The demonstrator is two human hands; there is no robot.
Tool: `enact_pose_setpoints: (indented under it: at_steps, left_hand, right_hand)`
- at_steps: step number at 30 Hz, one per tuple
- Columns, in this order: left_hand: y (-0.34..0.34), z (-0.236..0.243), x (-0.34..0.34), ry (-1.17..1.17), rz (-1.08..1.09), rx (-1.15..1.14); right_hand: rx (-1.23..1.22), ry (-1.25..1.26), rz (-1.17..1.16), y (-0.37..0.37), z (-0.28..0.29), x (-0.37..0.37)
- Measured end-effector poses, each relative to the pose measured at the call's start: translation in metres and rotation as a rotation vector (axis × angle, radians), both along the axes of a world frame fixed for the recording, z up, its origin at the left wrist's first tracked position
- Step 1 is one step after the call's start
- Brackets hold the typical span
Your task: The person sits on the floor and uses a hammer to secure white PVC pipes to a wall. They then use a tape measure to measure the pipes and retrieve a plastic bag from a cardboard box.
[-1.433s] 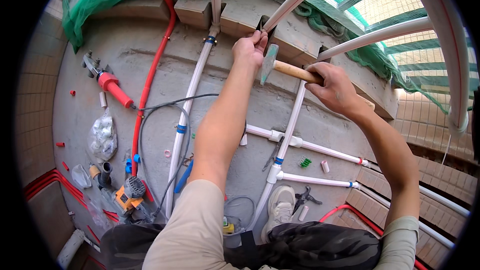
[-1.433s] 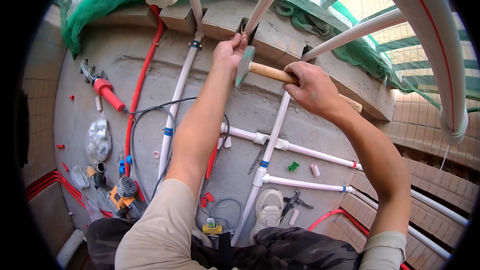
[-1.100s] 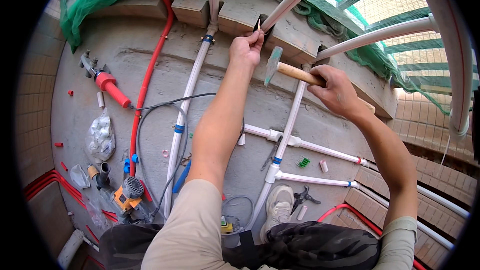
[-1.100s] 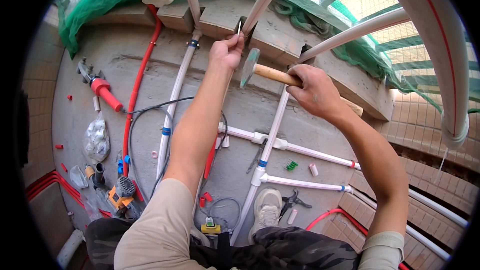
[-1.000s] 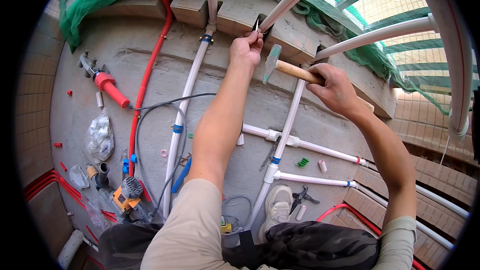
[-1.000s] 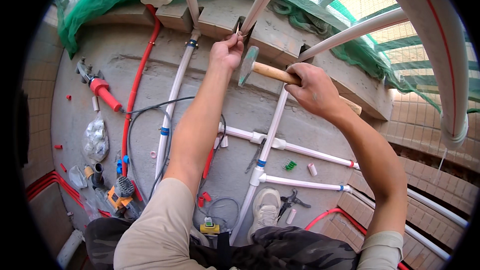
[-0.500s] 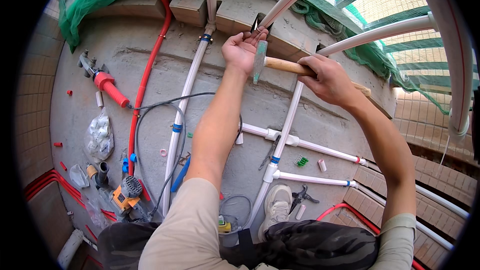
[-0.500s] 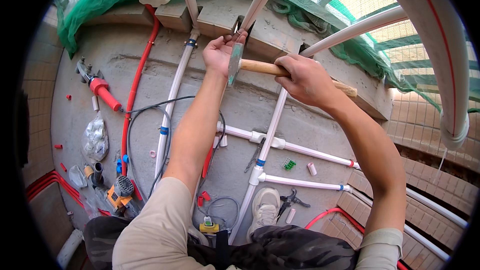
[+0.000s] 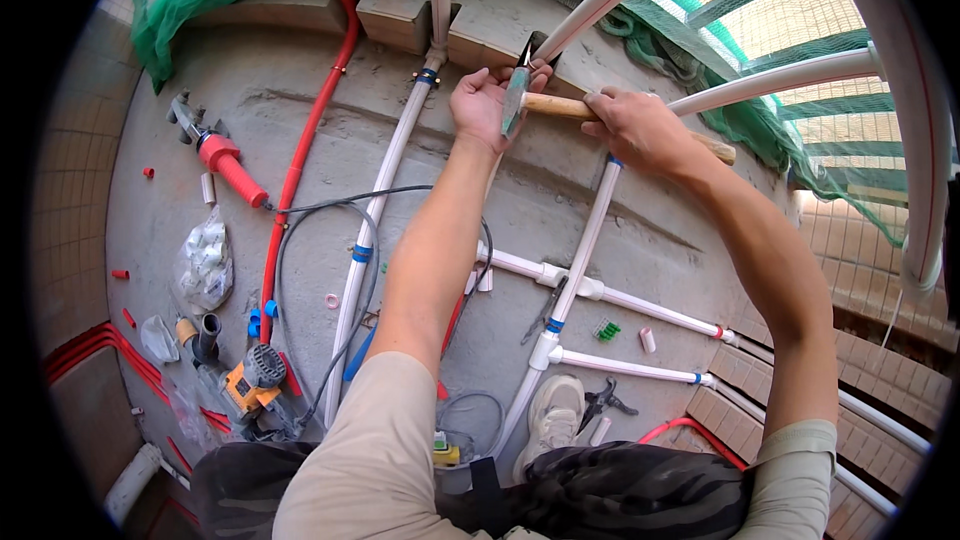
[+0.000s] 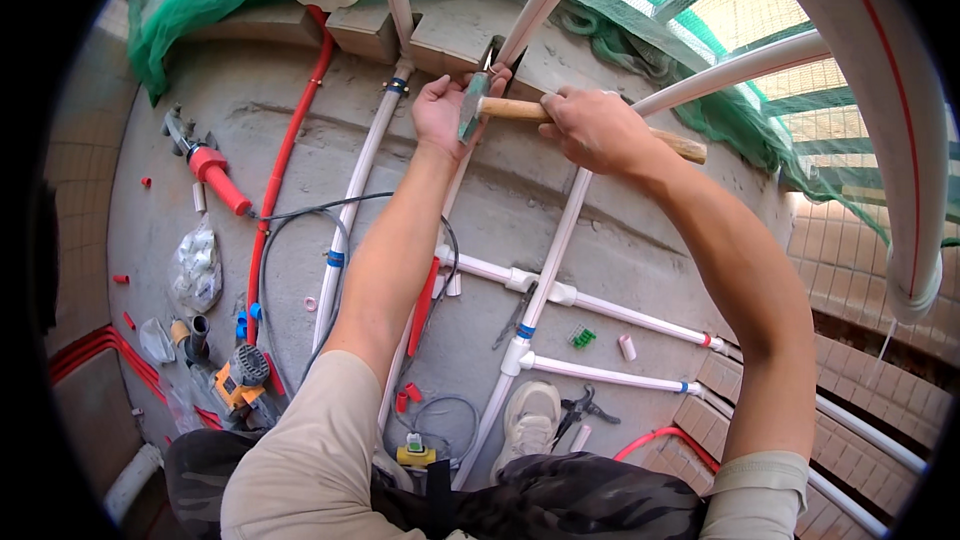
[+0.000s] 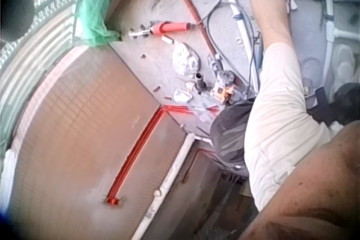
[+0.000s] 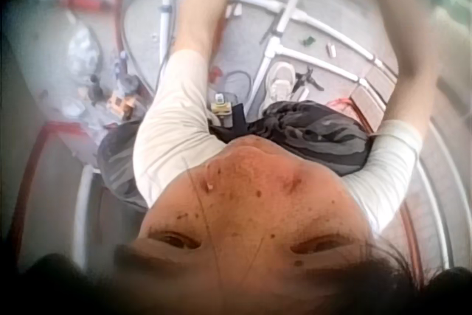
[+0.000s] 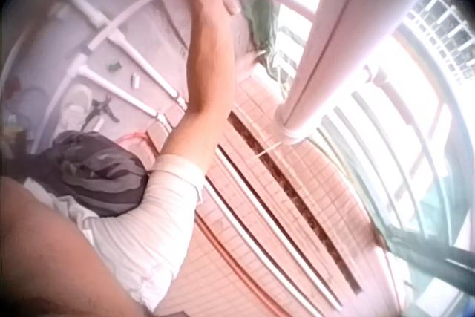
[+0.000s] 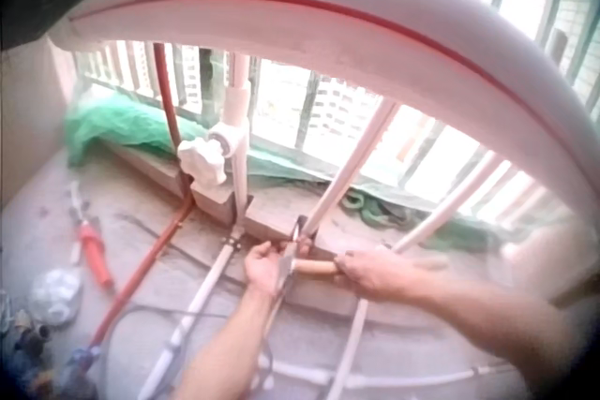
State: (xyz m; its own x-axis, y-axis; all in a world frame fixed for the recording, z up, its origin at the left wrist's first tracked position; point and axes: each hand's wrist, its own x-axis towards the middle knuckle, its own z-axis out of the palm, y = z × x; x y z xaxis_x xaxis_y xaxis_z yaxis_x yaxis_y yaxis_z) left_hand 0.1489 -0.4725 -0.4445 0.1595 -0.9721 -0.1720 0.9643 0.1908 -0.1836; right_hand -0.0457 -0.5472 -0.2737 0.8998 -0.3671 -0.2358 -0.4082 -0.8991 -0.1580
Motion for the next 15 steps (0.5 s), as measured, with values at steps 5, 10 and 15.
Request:
enact_pose_setpoints:
  at_steps: [5, 10, 15]
  left_hand:
    - [0.000, -0.001, 0.002, -0.036, -0.006, 0.007]
    - [-0.001, 0.000, -0.001, -0.057, 0.023, 0.093]
    - [-0.003, -0.003, -0.001, -0.032, 0.022, 0.016]
  right_hand:
    - [0.033, -0.009, -0.014, -0.006, -0.002, 0.005]
    - [0.046, -0.080, 0.039, 0.011, 0.001, -0.001]
    - [0.028, -0.017, -0.073, -0.008, -0.002, 0.003]
